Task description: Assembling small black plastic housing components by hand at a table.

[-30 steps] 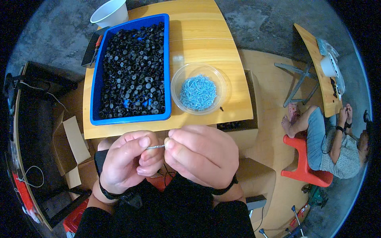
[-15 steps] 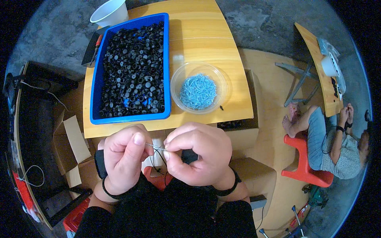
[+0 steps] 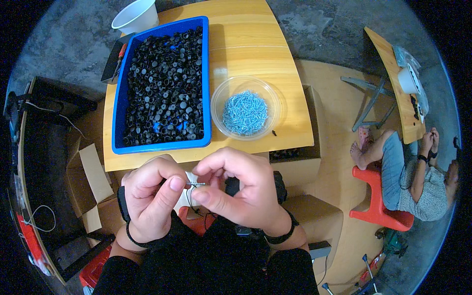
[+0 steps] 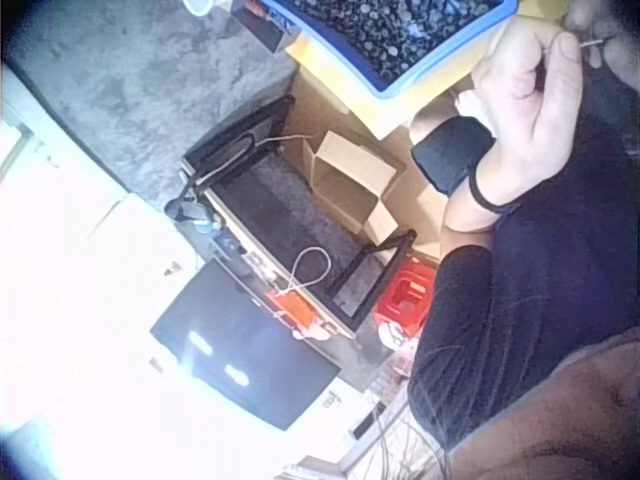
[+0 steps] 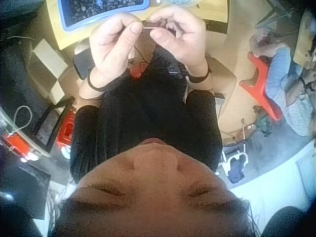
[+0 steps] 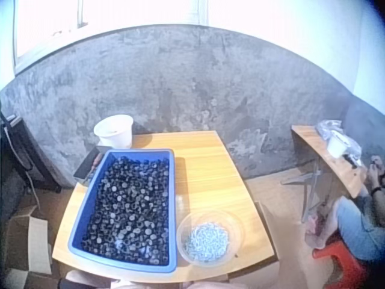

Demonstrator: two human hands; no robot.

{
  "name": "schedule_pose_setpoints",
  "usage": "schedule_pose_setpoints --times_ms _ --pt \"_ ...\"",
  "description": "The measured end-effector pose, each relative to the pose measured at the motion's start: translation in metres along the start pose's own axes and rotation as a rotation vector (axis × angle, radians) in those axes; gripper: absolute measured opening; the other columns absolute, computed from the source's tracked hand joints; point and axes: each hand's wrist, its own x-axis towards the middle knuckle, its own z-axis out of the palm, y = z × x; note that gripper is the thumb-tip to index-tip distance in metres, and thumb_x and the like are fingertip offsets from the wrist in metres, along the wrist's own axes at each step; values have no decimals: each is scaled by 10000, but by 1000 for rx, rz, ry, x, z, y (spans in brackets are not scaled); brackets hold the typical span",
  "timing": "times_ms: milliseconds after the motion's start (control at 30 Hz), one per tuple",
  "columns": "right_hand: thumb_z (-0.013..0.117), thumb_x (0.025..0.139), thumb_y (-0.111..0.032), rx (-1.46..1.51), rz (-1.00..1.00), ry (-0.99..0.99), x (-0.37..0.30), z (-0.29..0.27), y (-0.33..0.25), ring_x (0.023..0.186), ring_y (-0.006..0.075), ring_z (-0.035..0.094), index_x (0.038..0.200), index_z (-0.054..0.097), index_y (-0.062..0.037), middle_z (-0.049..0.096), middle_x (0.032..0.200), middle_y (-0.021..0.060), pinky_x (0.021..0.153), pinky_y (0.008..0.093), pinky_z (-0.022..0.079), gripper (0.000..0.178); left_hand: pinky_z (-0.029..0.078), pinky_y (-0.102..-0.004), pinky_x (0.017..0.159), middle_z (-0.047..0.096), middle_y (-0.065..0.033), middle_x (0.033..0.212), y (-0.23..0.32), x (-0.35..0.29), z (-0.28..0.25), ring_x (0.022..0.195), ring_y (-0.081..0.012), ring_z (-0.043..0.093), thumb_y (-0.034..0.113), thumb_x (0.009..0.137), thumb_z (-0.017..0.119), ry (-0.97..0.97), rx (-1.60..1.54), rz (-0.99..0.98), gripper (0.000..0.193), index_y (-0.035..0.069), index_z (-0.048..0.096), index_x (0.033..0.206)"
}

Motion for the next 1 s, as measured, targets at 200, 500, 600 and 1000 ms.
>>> schedule_pose_setpoints --times_ms 200,500,600,1000 --pt "624 847 -134 36 105 -149 0 -2 2 568 43 492 790 592 -2 574 671 4 520 178 381 148 401 -219 525 576 -67 662 3 3 -1 568 -123 531 44 851 552 -13 79 45 117 -3 576 746" --pt "684 756 -62 -313 -226 -10 4 -1 1 604 157 606 777 609 -6 629 691 89 543 234 451 96 329 -188 498 530 15 641 -13 0 -2 568 -32 426 140 912 513 -11 -426 -282 224 19 546 726" --pt "691 731 -48 -302 -269 -6 3 -6 -1 623 208 626 783 627 -15 631 695 109 561 250 471 88 307 -164 519 512 31 645 -16 3 -1 585 -15 403 171 920 503 -4 -547 -335 250 30 538 717" --pt "653 732 67 -198 -24 300 -15 -35 22 733 116 580 869 636 38 610 844 84 641 200 454 141 325 -174 534 458 50 636 -75 67 31 590 -30 418 95 845 571 -65 -55 -224 109 -2 594 890"
